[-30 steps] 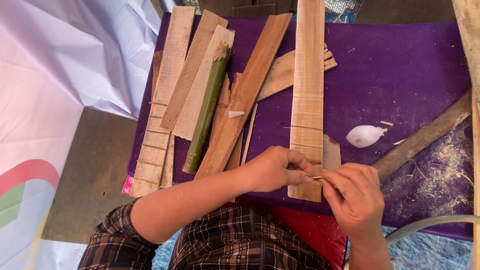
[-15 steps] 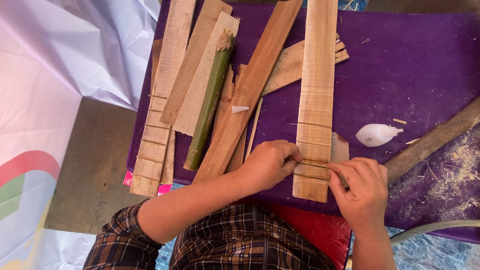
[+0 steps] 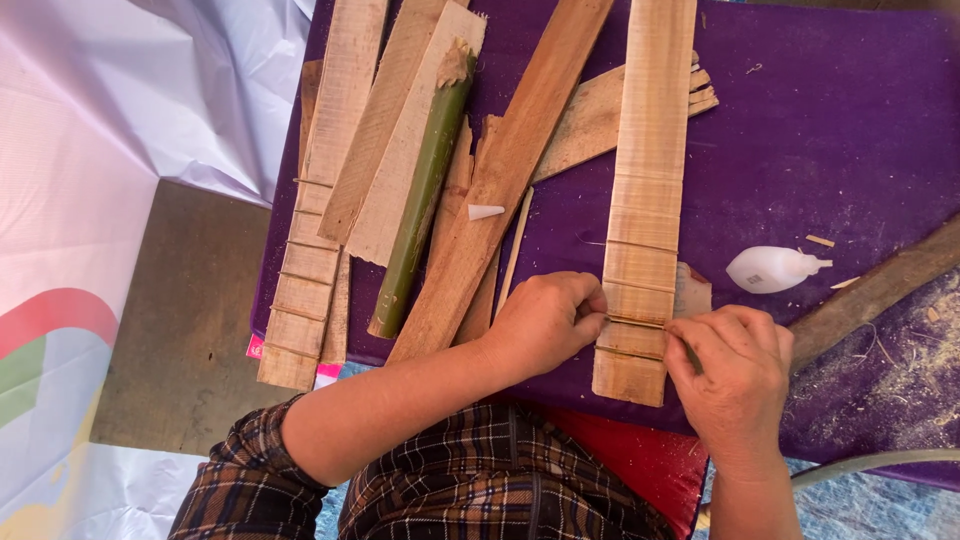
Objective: Applying glue to grooves on a wooden board and inserting small wooden sticks into them to assemble a component.
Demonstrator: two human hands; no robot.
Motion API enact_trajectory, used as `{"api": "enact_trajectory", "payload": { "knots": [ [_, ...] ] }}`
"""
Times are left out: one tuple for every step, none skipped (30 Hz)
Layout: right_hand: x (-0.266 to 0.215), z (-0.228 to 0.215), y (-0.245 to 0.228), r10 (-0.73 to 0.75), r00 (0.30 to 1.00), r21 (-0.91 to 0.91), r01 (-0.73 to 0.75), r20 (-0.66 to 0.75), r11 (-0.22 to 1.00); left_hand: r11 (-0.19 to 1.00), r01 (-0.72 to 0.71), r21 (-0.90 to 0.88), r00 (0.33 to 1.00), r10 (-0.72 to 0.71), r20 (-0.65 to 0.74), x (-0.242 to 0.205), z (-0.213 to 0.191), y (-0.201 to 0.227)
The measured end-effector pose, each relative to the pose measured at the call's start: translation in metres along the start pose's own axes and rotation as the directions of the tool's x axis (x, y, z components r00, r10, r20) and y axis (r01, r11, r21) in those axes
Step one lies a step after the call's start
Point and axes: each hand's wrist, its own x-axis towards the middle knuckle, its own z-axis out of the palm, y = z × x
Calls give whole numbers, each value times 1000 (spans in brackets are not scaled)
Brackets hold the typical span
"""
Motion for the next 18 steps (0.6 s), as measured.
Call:
{"api": "enact_trajectory", "payload": {
  "knots": [
    [0, 0, 0, 7, 1000, -3, -7, 8, 1000, 1000, 21, -5, 1000, -21, 12, 1, -1, 1],
    [0, 0, 0, 13, 1000, -6, -13, 15, 1000, 999, 42, -10, 999, -42, 24, 2, -2, 3],
    [0, 0, 0, 13, 1000, -5, -13, 15, 1000, 999, 43, -10, 999, -43, 24, 2, -1, 2],
    [0, 0, 1, 22, 999, 1, -22, 27, 1000, 999, 38, -23, 999, -38, 13, 2, 0, 0],
    [0, 0, 1, 31, 999, 8, -31, 39, 999, 999, 33, -36, 999, -33, 2, 2, 1, -1],
    [0, 0, 1, 31, 999, 8, -31, 39, 999, 999, 33, -36, 999, -33, 1, 3, 1, -3],
    [0, 1, 1, 27, 999, 6, -27, 40, 1000, 999, 18, -44, 1000, -18, -4, 3, 3, -4],
    [-1, 1, 2, 22, 999, 5, -23, 42, 1000, 999, 2, -53, 1000, -3, -10, 3, 4, -5],
    [0, 1, 1, 22, 999, 5, -22, 43, 1000, 999, 2, -53, 1000, -3, -11, 3, 4, -6],
    [0, 1, 1, 29, 999, 7, -29, 42, 1000, 998, -19, -53, 1000, 18, -21, 3, 4, -7],
    [0, 1, 1, 37, 998, 10, -37, 42, 999, 998, -40, -52, 999, 39, -30, 2, 5, -7],
    [0, 2, 1, 38, 998, 9, -38, 42, 999, 998, -40, -52, 999, 39, -29, 2, 5, -6],
    [0, 2, 1, 42, 998, 8, -43, 35, 999, 998, -40, -54, 999, 38, -33, 1, 5, -5],
    [0, 3, 1, 47, 998, 7, -47, 28, 999, 998, -39, -56, 999, 37, -36, 0, 5, -3],
    [0, 4, 1, 47, 999, 8, -48, 27, 999, 998, -39, -55, 999, 37, -36, -1, 5, -3],
    [0, 4, 2, 42, 999, -5, -42, 29, 999, 997, -61, -41, 997, 58, -51, -1, 6, -4],
    [0, 5, 2, 37, 999, -17, -36, 30, 999, 996, -82, -27, 995, 80, -66, -2, 7, -4],
    [0, 5, 2, 37, 999, -17, -37, 29, 999, 996, -82, -26, 995, 80, -65, -1, 7, -4]
  ]
}}
